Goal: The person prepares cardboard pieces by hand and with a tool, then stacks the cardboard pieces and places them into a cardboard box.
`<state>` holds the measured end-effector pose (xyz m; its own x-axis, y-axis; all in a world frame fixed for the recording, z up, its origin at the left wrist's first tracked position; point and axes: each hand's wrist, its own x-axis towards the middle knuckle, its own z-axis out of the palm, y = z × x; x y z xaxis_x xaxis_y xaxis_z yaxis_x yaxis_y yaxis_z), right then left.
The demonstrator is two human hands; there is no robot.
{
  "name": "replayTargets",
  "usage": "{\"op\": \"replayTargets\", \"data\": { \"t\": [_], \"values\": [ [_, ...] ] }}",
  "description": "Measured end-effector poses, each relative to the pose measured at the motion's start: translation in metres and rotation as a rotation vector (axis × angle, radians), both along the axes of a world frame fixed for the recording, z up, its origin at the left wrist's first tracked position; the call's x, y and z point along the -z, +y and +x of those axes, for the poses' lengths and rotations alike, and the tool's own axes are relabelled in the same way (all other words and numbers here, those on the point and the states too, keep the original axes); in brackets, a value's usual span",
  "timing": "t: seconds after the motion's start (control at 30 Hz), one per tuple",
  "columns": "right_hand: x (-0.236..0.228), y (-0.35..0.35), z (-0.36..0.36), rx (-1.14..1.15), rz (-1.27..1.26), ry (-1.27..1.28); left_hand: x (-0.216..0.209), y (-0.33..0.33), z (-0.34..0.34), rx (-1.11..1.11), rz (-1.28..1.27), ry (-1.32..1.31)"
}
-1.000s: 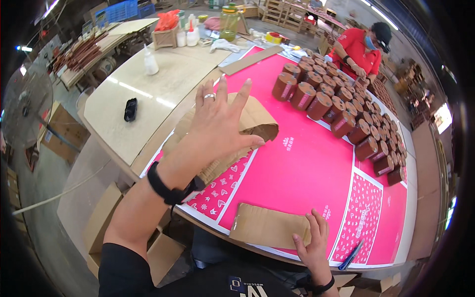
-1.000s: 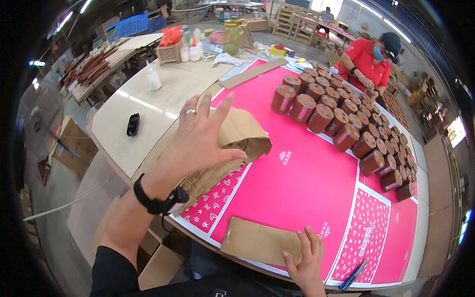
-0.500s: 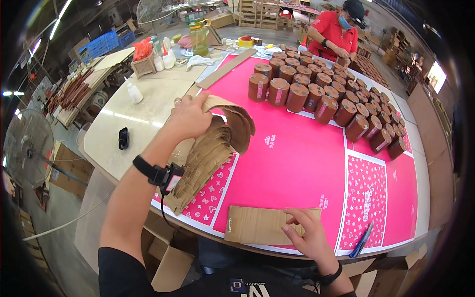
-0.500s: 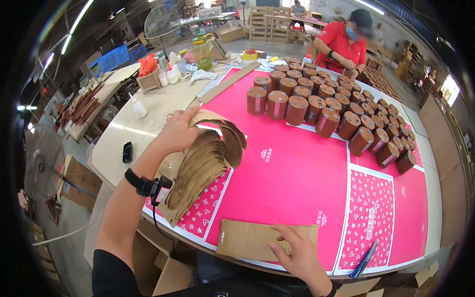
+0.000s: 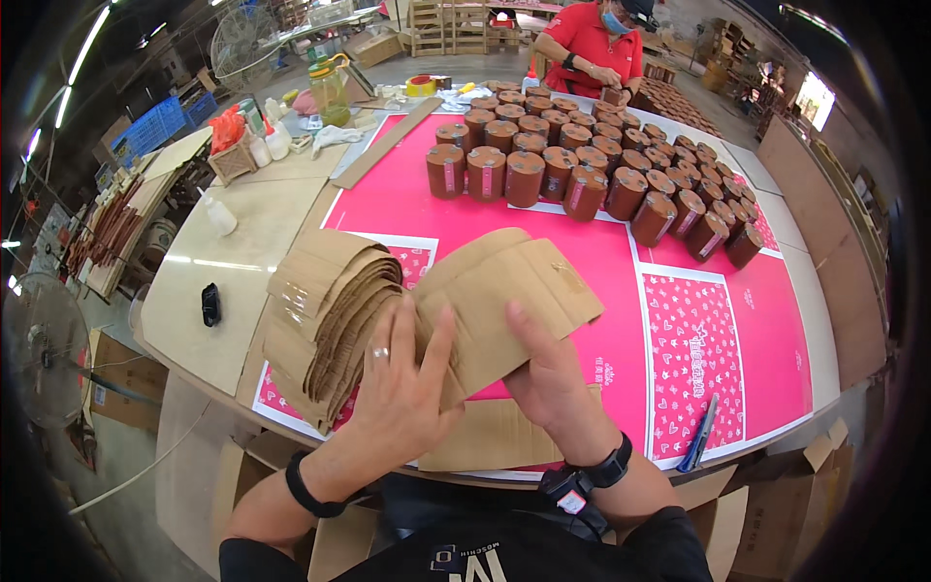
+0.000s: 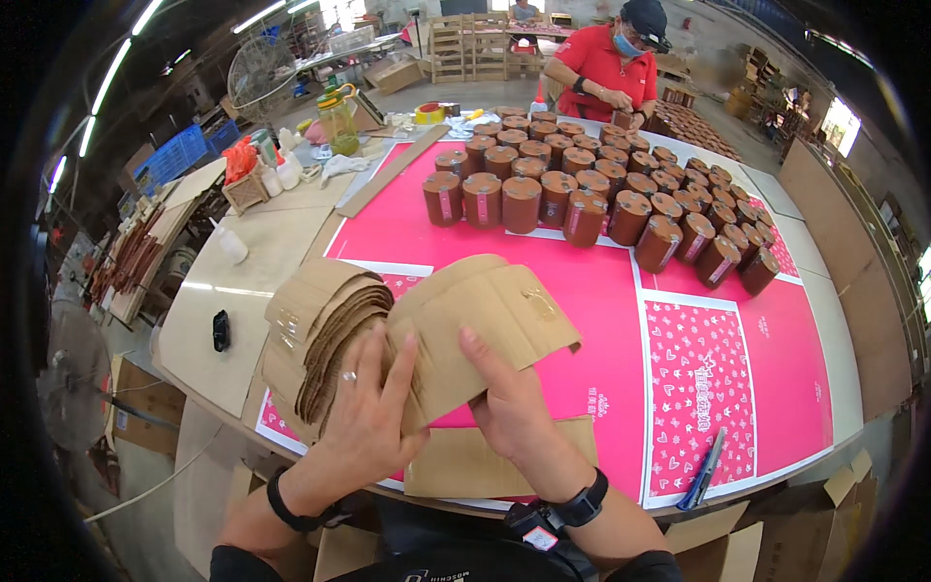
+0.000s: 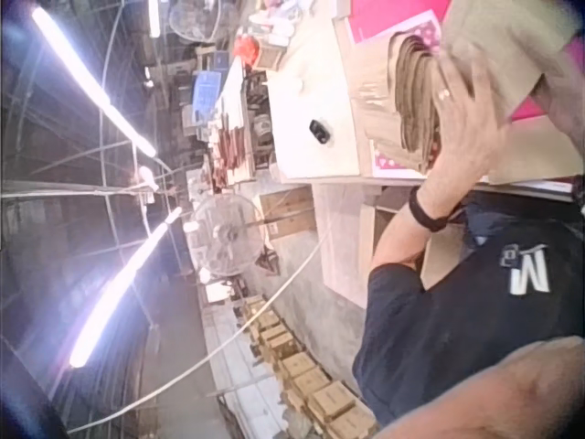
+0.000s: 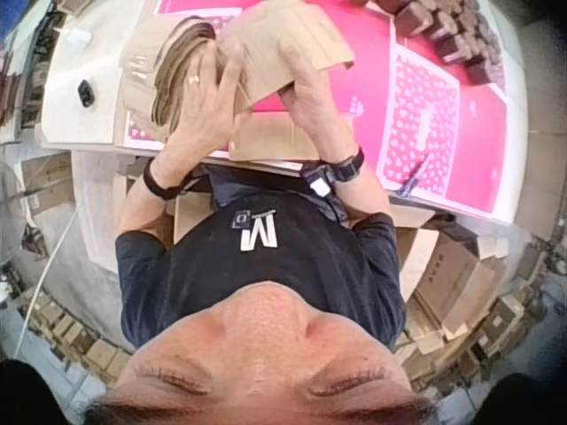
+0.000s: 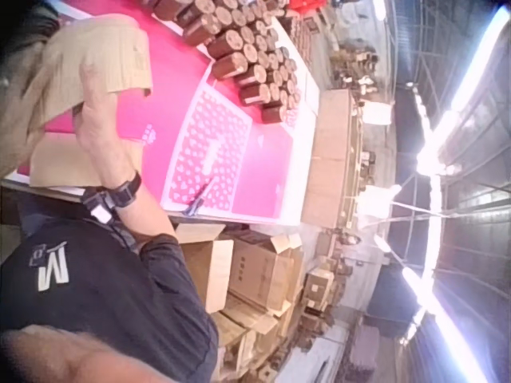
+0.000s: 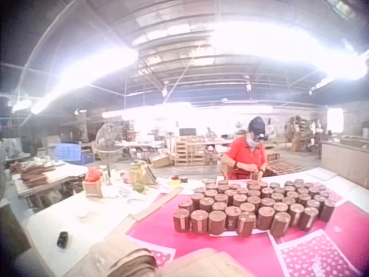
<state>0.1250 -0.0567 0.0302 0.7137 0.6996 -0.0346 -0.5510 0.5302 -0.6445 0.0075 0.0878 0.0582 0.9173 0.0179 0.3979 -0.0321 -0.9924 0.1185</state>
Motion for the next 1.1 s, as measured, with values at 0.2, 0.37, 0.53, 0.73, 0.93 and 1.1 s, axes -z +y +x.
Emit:
{"op": "replayTargets", "data": {
  "t": [0.2, 0.37, 0.53, 0.73, 0.93, 1.1],
  "values": [
    [0.021, -0.037, -0.021, -0.010, -0.275, -0.157, 0.000, 0.015, 0.005, 0.065, -0.663, -0.046],
    [0.043, -0.060, 0.001, -0.062, -0.019, 0.044, -0.025, 0.005, 0.023, 0.355, -1.108, 0.397],
    [0.023, -0.106, 0.045, 0.057, -0.070, -0.243, -0.023, 0.023, 0.048, 0.375, -0.326, 0.572],
    [0.058, -0.127, 0.056, -0.094, -0.837, -0.793, 0.012, -0.005, 0.086, 0.306, -0.107, 0.778],
    [0.073, -0.117, 0.046, -0.059, -0.887, -0.720, 0.053, -0.010, 0.087, 0.326, -0.073, 0.535],
    [0.072, -0.116, 0.058, 0.063, -0.885, -1.131, 0.036, -0.014, 0.093, 0.276, -0.089, 0.721]
  ]
}}
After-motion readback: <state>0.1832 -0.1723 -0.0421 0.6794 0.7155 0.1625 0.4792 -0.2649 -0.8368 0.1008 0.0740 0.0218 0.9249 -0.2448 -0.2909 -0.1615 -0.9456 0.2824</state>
